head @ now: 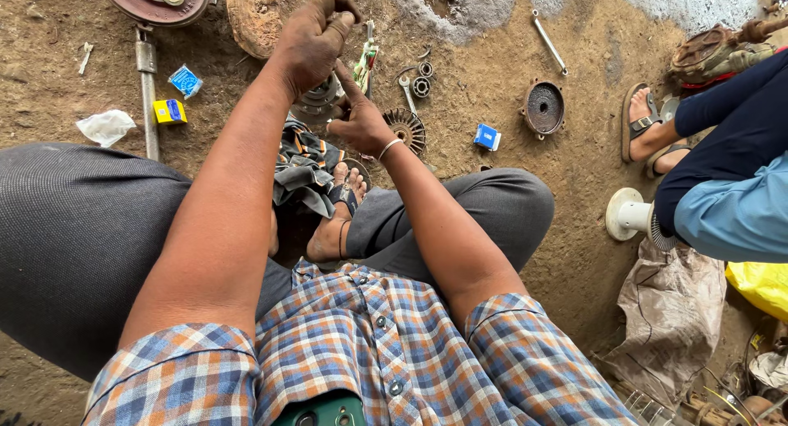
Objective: The person sits on the ground and applies grease to a motor rotor using a tube. They then pick up a motor housing, insert the rotor, and rotate the shaft to test the assembly. The person handles the motor parts and a rag throughout the process.
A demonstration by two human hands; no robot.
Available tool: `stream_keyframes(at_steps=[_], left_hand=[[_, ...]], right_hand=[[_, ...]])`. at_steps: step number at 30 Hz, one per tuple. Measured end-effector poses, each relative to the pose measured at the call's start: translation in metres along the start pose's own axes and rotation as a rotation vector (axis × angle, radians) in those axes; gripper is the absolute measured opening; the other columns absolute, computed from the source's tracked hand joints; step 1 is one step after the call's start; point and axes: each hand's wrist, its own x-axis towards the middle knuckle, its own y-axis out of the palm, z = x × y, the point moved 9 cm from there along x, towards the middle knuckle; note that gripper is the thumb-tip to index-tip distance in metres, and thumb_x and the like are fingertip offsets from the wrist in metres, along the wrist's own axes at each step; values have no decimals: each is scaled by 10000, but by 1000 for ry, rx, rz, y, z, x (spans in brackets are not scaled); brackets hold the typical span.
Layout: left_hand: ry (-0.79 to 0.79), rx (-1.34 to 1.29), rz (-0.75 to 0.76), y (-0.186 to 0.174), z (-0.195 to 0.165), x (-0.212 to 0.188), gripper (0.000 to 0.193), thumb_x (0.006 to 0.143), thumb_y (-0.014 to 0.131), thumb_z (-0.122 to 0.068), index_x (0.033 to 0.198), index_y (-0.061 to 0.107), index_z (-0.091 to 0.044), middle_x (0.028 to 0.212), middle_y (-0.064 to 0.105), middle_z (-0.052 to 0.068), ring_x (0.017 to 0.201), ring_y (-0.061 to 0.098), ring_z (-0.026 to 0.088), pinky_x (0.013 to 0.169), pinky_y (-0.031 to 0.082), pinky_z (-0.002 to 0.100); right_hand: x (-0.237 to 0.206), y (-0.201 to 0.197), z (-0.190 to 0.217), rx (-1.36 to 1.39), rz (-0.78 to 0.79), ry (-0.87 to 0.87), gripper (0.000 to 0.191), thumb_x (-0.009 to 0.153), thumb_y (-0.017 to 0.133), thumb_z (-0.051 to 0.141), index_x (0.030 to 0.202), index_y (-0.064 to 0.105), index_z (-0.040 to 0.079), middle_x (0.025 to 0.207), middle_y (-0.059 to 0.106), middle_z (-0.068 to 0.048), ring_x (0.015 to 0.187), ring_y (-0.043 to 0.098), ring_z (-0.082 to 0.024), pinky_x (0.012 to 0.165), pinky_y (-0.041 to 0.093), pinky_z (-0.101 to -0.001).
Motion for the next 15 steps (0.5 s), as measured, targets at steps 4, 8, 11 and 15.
stream_keyframes(at_steps=[4, 8, 11, 15], left_hand=[[54, -12, -26, -8, 1, -3, 159, 1125, 565, -204, 1115, 658, -74, 877, 596, -44, 768, 521, 38, 684, 457, 234], [-85, -79, -19, -12, 20, -3, 173, 1064, 561, -244, 1081, 655, -99, 783, 548, -37, 685, 471, 73, 610, 400, 271], [144, -51, -3, -12, 4, 1, 179, 1082, 560, -222, 1097, 656, -71, 888, 617, -57, 809, 536, 53, 725, 458, 262], [145, -11, -12, -12, 5, 0, 193, 1134, 578, -213, 1144, 692, -57, 926, 652, -70, 835, 549, 31, 745, 483, 246]], right_hand=[[2, 11, -4, 186, 89, 18, 1106, 793, 675, -130, 1679, 180, 309, 927, 514, 18, 816, 523, -98, 766, 532, -251], [-1, 15, 2, 215, 119, 13, 1112, 793, 679, -122, 1677, 166, 316, 928, 524, 20, 818, 521, -97, 767, 512, -246], [-2, 9, 12, -9, 73, -9, 1100, 799, 718, -71, 1673, 185, 331, 916, 534, 5, 821, 540, -108, 787, 520, -254], [-3, -2, 25, -470, -1, -23, 1049, 772, 731, 53, 1637, 209, 340, 848, 601, -83, 776, 612, -191, 797, 559, -304]])
